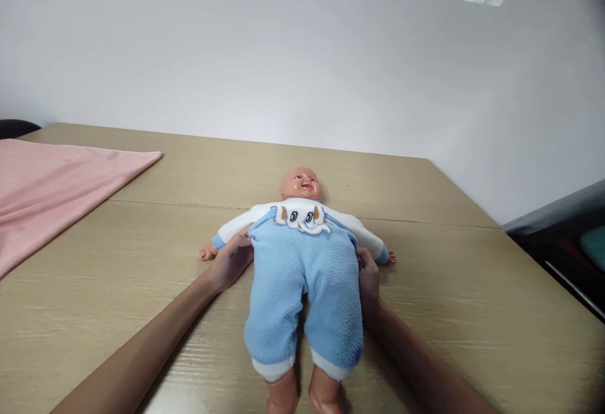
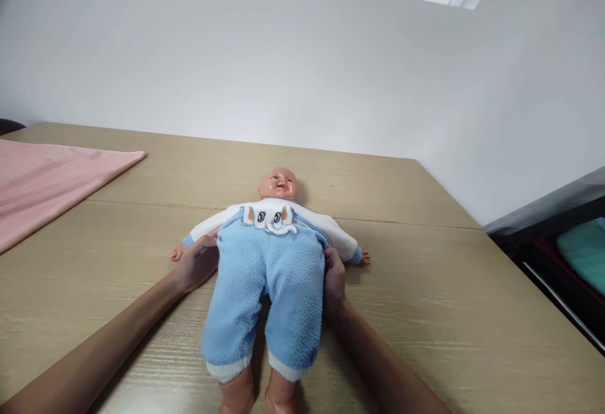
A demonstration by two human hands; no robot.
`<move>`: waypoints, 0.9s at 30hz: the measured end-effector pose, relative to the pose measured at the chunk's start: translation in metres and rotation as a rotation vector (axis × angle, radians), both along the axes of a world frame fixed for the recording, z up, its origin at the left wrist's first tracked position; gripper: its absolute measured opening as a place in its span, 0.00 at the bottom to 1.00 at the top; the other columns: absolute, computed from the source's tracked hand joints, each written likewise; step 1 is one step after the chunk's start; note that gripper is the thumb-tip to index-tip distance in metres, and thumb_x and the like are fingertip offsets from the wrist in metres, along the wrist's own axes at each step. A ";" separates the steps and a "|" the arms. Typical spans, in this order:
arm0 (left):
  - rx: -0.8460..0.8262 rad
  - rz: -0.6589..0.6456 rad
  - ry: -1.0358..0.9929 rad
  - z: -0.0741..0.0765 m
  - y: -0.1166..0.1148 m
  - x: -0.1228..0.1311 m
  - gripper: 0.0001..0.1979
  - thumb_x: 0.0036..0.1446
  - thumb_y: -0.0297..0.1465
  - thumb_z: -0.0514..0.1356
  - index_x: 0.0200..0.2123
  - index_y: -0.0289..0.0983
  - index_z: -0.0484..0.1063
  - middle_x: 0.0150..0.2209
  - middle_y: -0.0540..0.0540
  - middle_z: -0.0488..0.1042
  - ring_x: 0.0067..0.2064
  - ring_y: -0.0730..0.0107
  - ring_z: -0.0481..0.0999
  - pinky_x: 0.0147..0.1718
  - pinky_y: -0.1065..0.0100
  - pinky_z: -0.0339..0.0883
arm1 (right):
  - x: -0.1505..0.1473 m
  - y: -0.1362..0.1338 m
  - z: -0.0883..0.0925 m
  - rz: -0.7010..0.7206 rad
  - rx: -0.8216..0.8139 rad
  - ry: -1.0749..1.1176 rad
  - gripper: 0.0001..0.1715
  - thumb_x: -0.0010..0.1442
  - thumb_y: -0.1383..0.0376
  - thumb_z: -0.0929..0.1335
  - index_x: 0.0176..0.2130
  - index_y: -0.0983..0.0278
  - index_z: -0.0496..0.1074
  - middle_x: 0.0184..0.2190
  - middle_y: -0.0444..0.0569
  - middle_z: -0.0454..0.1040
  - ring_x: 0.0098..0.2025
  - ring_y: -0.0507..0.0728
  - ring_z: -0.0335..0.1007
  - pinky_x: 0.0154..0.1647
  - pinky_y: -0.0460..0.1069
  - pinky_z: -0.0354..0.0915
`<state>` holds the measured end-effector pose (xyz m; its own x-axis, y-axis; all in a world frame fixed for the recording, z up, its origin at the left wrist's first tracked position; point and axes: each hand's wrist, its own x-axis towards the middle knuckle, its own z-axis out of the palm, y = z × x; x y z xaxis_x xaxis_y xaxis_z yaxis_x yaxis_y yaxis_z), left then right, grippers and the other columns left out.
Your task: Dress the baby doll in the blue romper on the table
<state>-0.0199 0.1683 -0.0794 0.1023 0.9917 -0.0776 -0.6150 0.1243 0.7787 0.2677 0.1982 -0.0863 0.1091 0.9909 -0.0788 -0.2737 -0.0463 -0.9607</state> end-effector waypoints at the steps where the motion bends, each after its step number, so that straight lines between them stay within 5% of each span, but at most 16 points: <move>1: 0.014 0.027 0.020 0.001 -0.002 0.000 0.12 0.53 0.36 0.70 0.41 0.39 0.79 0.42 0.45 0.82 0.51 0.49 0.80 0.54 0.56 0.71 | -0.001 -0.001 0.001 0.008 0.008 -0.012 0.10 0.53 0.57 0.70 0.25 0.55 0.67 0.21 0.42 0.67 0.28 0.59 0.63 0.32 0.54 0.68; 5: 0.033 0.156 0.104 0.008 -0.005 0.003 0.17 0.57 0.43 0.74 0.41 0.40 0.76 0.39 0.48 0.79 0.42 0.61 0.77 0.42 0.65 0.69 | -0.005 -0.004 0.004 0.028 0.061 -0.157 0.08 0.55 0.57 0.67 0.35 0.56 0.72 0.35 0.45 0.76 0.43 0.63 0.72 0.47 0.55 0.72; 11: 0.039 0.249 0.256 0.001 0.002 0.008 0.19 0.62 0.48 0.71 0.44 0.40 0.78 0.44 0.47 0.80 0.48 0.61 0.76 0.48 0.66 0.67 | -0.003 -0.010 -0.003 -0.067 0.108 -0.339 0.23 0.57 0.59 0.71 0.53 0.58 0.71 0.52 0.52 0.77 0.56 0.65 0.73 0.63 0.60 0.67; 13: 0.060 0.344 0.373 -0.002 0.004 0.008 0.19 0.64 0.49 0.70 0.46 0.40 0.79 0.44 0.47 0.80 0.48 0.62 0.75 0.49 0.67 0.66 | -0.002 -0.014 0.005 -0.127 0.205 -0.447 0.26 0.59 0.62 0.71 0.57 0.58 0.69 0.57 0.54 0.74 0.59 0.65 0.71 0.67 0.62 0.64; 16: 0.126 0.448 0.480 -0.001 0.005 0.009 0.19 0.65 0.50 0.69 0.46 0.40 0.79 0.43 0.48 0.79 0.47 0.62 0.74 0.50 0.67 0.65 | -0.009 -0.014 0.040 -0.122 0.423 -0.601 0.22 0.65 0.64 0.68 0.59 0.57 0.70 0.60 0.54 0.73 0.61 0.63 0.70 0.68 0.62 0.64; 22: 0.254 0.551 0.567 0.005 -0.002 0.009 0.15 0.66 0.45 0.70 0.43 0.41 0.76 0.38 0.50 0.73 0.40 0.65 0.70 0.43 0.68 0.63 | -0.083 0.034 0.134 0.382 0.823 -0.875 0.10 0.72 0.67 0.66 0.48 0.61 0.77 0.47 0.51 0.82 0.52 0.61 0.78 0.60 0.58 0.69; 27: 0.261 0.565 0.561 0.001 -0.003 0.008 0.15 0.68 0.46 0.68 0.47 0.42 0.73 0.39 0.50 0.74 0.41 0.65 0.72 0.43 0.66 0.64 | -0.168 0.103 0.145 1.109 0.784 -1.241 0.17 0.68 0.72 0.70 0.55 0.62 0.77 0.57 0.52 0.82 0.58 0.61 0.79 0.58 0.54 0.72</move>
